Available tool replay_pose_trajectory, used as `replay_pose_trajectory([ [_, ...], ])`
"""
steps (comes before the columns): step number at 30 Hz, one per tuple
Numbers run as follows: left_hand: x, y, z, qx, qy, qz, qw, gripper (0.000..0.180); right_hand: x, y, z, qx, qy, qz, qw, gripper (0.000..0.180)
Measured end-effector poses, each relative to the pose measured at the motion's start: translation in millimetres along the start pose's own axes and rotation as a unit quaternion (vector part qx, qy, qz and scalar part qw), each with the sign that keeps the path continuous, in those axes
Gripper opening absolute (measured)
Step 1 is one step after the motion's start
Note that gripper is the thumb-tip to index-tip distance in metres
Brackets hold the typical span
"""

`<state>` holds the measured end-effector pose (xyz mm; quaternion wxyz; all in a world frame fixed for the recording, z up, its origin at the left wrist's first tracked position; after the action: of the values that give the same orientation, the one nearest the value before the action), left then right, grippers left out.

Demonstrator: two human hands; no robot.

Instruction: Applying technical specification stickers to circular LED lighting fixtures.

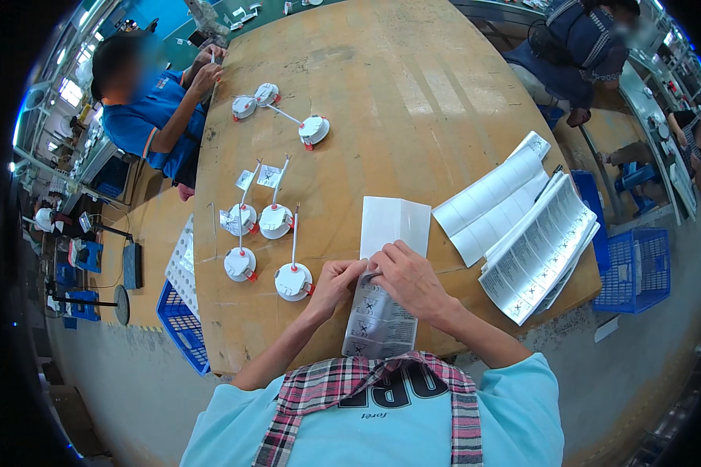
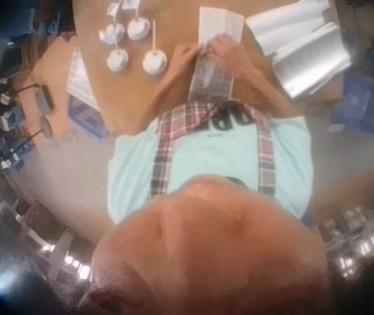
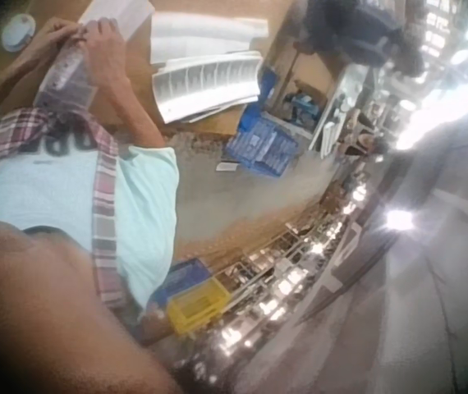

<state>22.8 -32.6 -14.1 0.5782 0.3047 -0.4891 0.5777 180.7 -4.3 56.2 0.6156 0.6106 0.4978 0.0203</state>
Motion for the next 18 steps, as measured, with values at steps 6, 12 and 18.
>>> replay_pose_trajectory([
  [6, -4.6, 2.1, -5.8, 0.054, -0.029, -0.099, 0.993, 0.035, 0.1, 2.0, 8.5, 0.031, 0.041, -0.024, 0.998, 0.016],
  [12, 15.5, -1.3, -7.9, 0.196, -0.086, -0.372, 0.903, 0.034, 19.8, 17.9, 35.1, 0.178, -0.008, -0.302, 0.937, 0.012],
  [18, 18.9, -5.5, -11.2, 0.240, -0.137, -0.477, 0.834, 0.034, 75.4, 92.6, 76.1, 0.483, -0.038, -0.512, 0.710, 0.010],
])
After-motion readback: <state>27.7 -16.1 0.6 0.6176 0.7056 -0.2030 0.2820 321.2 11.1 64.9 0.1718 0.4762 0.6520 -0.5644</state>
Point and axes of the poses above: each hand's wrist, its own z-axis away from the middle knuckle, its own y-axis out of the back of the hand, x = y × z, the point moved 3 cm from there along -z, towards the middle knuckle, and after that the axes turned 1 degree about y, right-handed, at the moved point
